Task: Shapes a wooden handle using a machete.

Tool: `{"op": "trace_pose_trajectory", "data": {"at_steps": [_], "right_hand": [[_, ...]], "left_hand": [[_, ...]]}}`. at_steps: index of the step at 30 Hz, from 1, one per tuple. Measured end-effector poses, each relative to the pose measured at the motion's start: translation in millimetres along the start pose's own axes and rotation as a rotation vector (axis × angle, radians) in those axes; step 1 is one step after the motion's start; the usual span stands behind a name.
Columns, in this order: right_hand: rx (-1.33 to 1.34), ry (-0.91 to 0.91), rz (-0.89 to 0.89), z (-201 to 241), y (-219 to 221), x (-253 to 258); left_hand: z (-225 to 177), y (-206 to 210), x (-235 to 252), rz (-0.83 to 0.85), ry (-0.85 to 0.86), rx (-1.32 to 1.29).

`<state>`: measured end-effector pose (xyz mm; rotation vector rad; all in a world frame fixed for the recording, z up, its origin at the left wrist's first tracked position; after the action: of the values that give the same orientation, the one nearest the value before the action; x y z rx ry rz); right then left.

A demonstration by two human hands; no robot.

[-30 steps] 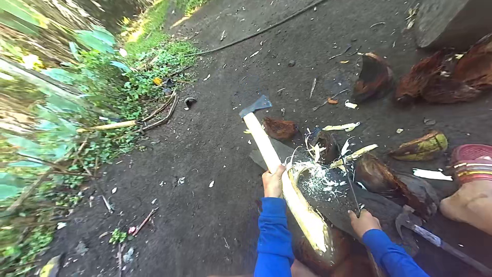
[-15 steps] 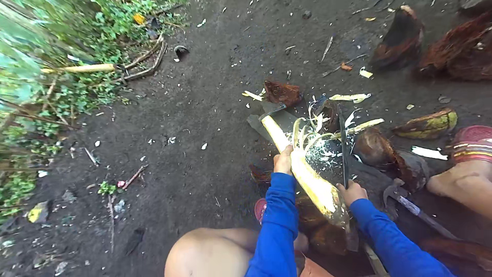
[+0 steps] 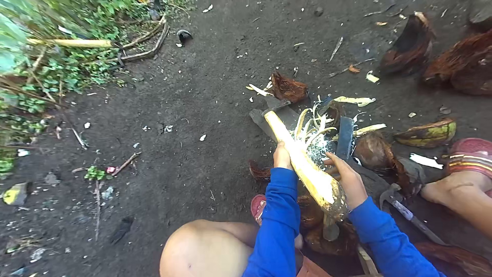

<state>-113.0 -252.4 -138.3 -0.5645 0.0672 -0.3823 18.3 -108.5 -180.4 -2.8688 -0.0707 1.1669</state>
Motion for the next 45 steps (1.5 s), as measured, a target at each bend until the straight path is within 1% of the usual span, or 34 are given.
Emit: {"op": "trace_pose_trajectory", "data": {"at_steps": [2, 3, 4, 9, 13, 15, 17, 19, 22, 26, 29, 32, 34, 36, 37, 38, 39, 40, 41, 42, 43, 44, 45], "right_hand": [[-0.008, -0.277, -0.191, 31, -12, -9], [-0.001, -0.364, -0.268, 40, -15, -15], [0.013, -0.408, -0.319, 46, -15, -21], [0.196, -0.429, -0.426, 51, -2, -38], [0.229, -0.466, -0.454, 61, -6, -32], [0.250, -0.484, -0.465, 68, -8, -27], [0.277, -0.498, -0.472, 72, -7, -23], [0.291, -0.492, -0.479, 75, -6, -20], [0.309, -0.465, -0.498, 80, -7, -14], [0.335, -0.464, -0.513, 88, -7, -8], [0.420, -0.442, -0.519, 91, -9, -6], [0.456, -0.437, -0.544, 94, -12, -3], [0.452, -0.445, -0.554, 98, -16, -2], [0.448, -0.462, -0.528, 101, -18, -1], [0.485, -0.476, -0.503, 98, -16, 1], [0.562, -0.497, -0.472, 85, -13, 5], [0.671, -0.509, -0.437, 63, -10, 12], [0.748, -0.481, -0.400, 40, -9, 21], [0.726, -0.448, -0.312, 24, -10, 29], [0.688, -0.453, -0.219, 19, -10, 33], [0.702, -0.462, -0.184, 19, -8, 35], [0.754, -0.482, -0.169, 24, -3, 37], [0.846, -0.438, -0.193, 34, 2, 39]], "left_hand": [[-1, 1, -1, 0.013, -0.002, -0.023], [-3, 2, -1, 0.022, -0.002, -0.038], [-5, 2, -2, 0.027, -0.003, -0.055], [-14, 4, -2, 0.040, -0.010, -0.168], [-20, 7, -1, 0.078, 0.023, -0.246], [-24, 6, -1, 0.086, 0.047, -0.257], [-29, -2, 0, 0.040, 0.090, -0.182], [-41, -19, -4, -0.070, 0.210, 0.013], [-64, -46, -30, -0.148, 0.498, 0.211], [-80, -72, -89, -0.226, 0.840, 0.189], [-73, -78, -125, -0.215, 1.000, 0.187], [-65, -73, -151, -0.135, 1.129, 0.140], [-61, -65, -165, -0.037, 1.209, 0.111], [-58, -53, -173, 0.069, 1.282, 0.105], [-56, -46, -174, 0.103, 1.309, 0.095], [-53, -40, -173, 0.109, 1.329, 0.085], [-51, -35, -171, 0.088, 1.345, 0.082], [-49, -32, -168, 0.050, 1.353, 0.077], [-48, -31, -164, 0.016, 1.347, 0.066], [-48, -31, -160, -0.017, 1.336, 0.054], [-48, -31, -157, -0.055, 1.326, 0.047], [-49, -33, -155, -0.099, 1.326, 0.044], [-51, -34, -154, -0.125, 1.324, 0.051]]}}
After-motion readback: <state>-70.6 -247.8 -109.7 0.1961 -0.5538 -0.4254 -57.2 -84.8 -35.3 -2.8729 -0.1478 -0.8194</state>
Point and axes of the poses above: each hand's wrist, its own x-axis towards the middle knuckle, its own y-axis out of the palm, z = x × y, the point moved 10 cm from there along x, towards the middle knuckle, and after that the axes turned 5 degrees about -y, right-handed, at the moved point
